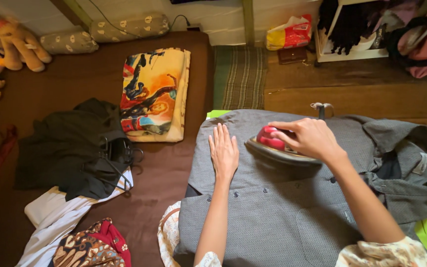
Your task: Ironing a grey button-down shirt on a flat surface on the floor.
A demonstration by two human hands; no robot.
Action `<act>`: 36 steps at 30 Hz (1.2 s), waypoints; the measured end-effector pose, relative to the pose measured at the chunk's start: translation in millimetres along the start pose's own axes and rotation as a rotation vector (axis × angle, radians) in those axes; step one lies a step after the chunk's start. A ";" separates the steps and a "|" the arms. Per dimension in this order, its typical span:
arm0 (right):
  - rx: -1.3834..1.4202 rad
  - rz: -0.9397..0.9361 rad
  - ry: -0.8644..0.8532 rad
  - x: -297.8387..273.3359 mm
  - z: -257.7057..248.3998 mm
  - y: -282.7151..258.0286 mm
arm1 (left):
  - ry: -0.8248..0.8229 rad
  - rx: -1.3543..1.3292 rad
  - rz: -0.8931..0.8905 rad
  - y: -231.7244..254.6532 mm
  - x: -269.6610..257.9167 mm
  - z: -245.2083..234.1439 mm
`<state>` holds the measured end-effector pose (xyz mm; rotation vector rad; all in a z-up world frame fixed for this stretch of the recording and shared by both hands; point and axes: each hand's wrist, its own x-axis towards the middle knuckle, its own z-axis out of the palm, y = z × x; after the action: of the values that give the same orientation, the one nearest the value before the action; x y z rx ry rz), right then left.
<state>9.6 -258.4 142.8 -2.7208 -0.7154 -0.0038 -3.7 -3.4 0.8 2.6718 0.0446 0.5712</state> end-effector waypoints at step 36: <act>0.088 -0.081 0.138 -1.4 -0.5 -1.8 | 0.009 0.024 0.003 -0.5 -1.5 -1.3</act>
<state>7.6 -257.7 143.7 -2.5776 -0.7659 -0.1727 -5.5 -2.6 1.2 2.6934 0.0510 0.5871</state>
